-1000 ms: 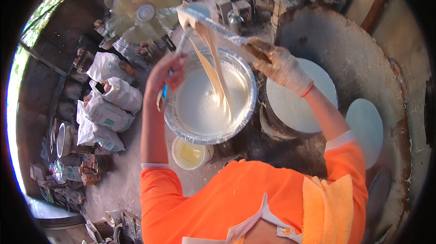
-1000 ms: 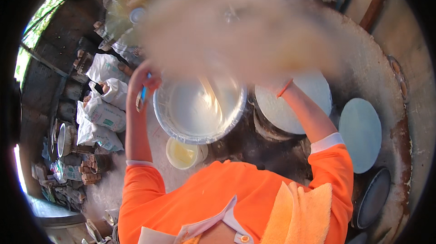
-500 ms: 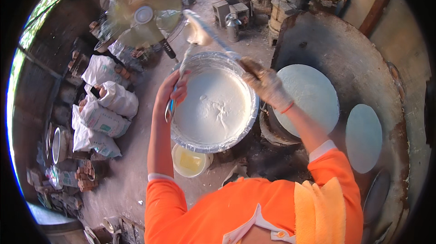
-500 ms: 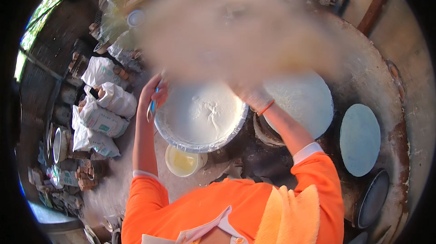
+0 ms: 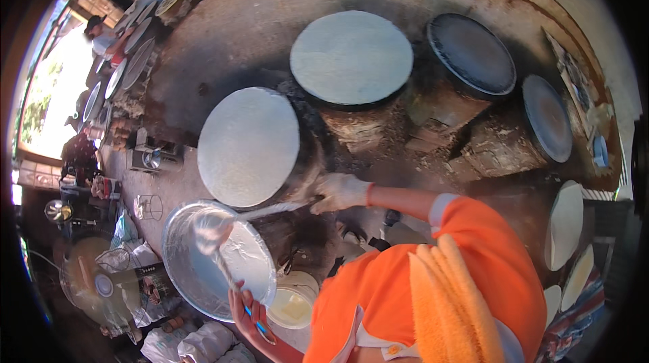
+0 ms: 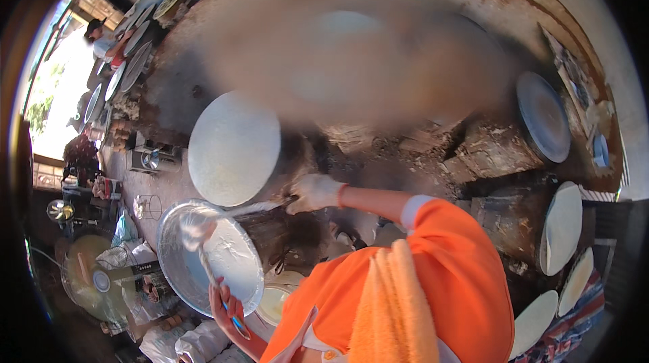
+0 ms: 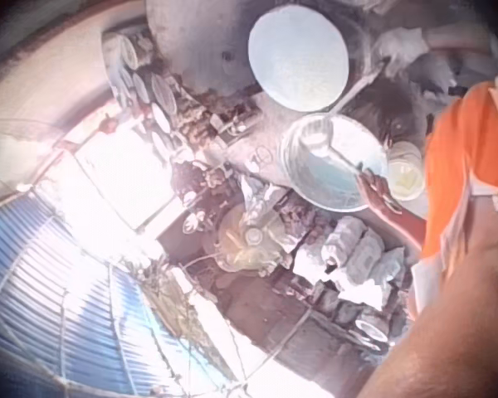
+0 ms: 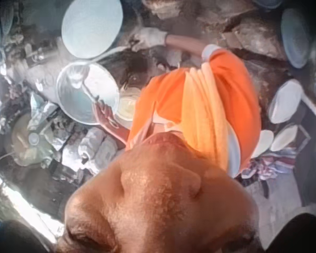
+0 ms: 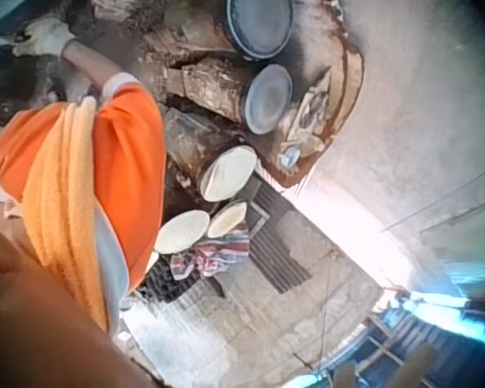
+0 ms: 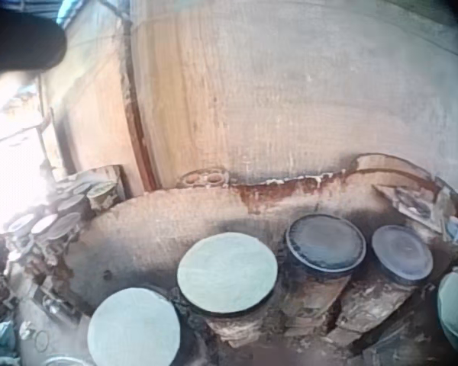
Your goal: The person scoops batter from a large bowl and pours it onto hot circular pans. They use a ladle to spread the batter into thin, round crepes. The person flips the crepes with a spatula and removes the cooked ones to a stack.
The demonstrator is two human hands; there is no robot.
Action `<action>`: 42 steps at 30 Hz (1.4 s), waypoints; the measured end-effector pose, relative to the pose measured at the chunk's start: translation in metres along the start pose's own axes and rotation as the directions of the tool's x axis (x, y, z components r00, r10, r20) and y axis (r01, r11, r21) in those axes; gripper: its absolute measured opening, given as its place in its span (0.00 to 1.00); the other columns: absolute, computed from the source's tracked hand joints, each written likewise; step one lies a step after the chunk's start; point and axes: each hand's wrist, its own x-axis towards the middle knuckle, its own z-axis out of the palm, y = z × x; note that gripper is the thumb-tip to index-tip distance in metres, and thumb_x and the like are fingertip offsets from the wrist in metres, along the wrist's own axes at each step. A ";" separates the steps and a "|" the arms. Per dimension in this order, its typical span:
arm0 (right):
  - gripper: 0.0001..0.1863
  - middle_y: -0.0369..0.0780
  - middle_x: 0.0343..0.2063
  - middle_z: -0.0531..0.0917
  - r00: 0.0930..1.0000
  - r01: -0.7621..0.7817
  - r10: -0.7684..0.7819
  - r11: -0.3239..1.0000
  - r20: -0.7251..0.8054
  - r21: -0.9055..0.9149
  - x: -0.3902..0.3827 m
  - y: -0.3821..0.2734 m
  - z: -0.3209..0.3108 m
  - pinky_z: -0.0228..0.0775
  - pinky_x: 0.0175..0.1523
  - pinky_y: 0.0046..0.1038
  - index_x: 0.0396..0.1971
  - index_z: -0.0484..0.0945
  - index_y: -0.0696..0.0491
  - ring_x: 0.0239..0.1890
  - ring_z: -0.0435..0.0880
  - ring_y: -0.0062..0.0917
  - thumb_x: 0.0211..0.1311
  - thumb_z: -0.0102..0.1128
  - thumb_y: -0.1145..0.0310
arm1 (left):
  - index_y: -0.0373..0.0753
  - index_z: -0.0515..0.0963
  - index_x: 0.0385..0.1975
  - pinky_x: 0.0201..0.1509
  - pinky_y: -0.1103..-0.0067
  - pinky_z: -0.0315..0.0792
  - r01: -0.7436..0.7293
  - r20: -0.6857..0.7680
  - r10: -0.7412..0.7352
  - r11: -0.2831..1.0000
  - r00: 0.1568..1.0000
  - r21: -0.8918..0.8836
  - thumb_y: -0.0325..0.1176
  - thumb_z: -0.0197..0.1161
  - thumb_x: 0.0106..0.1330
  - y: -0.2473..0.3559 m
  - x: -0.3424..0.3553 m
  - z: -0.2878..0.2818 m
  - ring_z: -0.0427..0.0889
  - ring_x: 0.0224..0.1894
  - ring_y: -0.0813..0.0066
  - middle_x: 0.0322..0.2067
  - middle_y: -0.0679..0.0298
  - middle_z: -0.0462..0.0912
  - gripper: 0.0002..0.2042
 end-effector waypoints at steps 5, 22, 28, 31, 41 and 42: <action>0.26 0.44 0.36 0.80 0.835 -0.349 0.393 0.919 -0.385 0.180 -0.146 0.040 -0.020 0.68 0.44 0.33 0.43 0.75 0.52 0.39 0.77 0.37 0.52 0.55 0.47 | 0.41 0.65 0.47 0.08 0.88 0.50 0.199 0.252 -0.279 0.933 0.927 0.301 0.34 0.40 0.70 -0.022 0.086 0.143 0.53 0.05 0.86 0.15 0.71 0.60 0.10; 0.20 0.33 0.30 0.71 -0.228 -0.083 0.600 0.773 -0.767 0.629 -0.341 0.276 -0.143 0.63 0.32 0.18 0.53 0.66 0.62 0.29 0.66 0.16 0.58 0.45 0.83 | 0.41 0.65 0.49 0.14 0.80 0.60 -0.129 0.658 -0.650 0.667 0.380 0.734 0.42 0.45 0.67 -0.331 0.166 0.657 0.61 0.10 0.79 0.18 0.66 0.65 0.16; 0.20 0.46 0.36 0.78 -0.255 -0.645 0.628 0.457 -0.735 0.613 -0.359 0.250 -0.228 0.70 0.36 0.35 0.55 0.66 0.44 0.32 0.77 0.38 0.62 0.47 0.62 | 0.47 0.55 0.61 0.27 0.65 0.72 -0.961 0.958 -0.278 -0.275 0.064 -0.016 0.32 0.50 0.62 -0.410 0.217 0.662 0.79 0.26 0.53 0.25 0.51 0.75 0.26; 0.21 0.47 0.40 0.77 -0.283 -0.782 0.790 0.137 -0.544 0.608 -0.358 0.243 -0.276 0.70 0.37 0.41 0.56 0.62 0.39 0.37 0.78 0.40 0.61 0.44 0.58 | 0.48 0.54 0.62 0.29 0.64 0.73 -0.885 0.911 -0.382 -0.464 0.158 -0.041 0.31 0.51 0.61 -0.422 0.219 0.684 0.80 0.28 0.53 0.27 0.52 0.76 0.27; 0.20 0.46 0.32 0.81 -0.439 -0.479 0.623 0.448 -0.647 0.755 -0.366 0.228 -0.156 0.71 0.36 0.31 0.51 0.70 0.53 0.34 0.81 0.32 0.59 0.52 0.65 | 0.49 0.53 0.62 0.32 0.65 0.75 -0.894 0.905 -0.395 -0.446 0.158 -0.038 0.27 0.47 0.61 -0.455 0.272 0.716 0.81 0.32 0.57 0.33 0.54 0.76 0.27; 0.19 0.49 0.32 0.80 -0.426 -0.584 0.580 0.410 -0.695 0.700 -0.357 0.224 -0.172 0.70 0.38 0.35 0.50 0.70 0.53 0.34 0.80 0.39 0.60 0.48 0.60 | 0.49 0.53 0.61 0.33 0.65 0.75 -0.903 0.908 -0.384 -0.429 0.165 -0.018 0.27 0.46 0.60 -0.454 0.276 0.717 0.81 0.33 0.57 0.34 0.53 0.76 0.27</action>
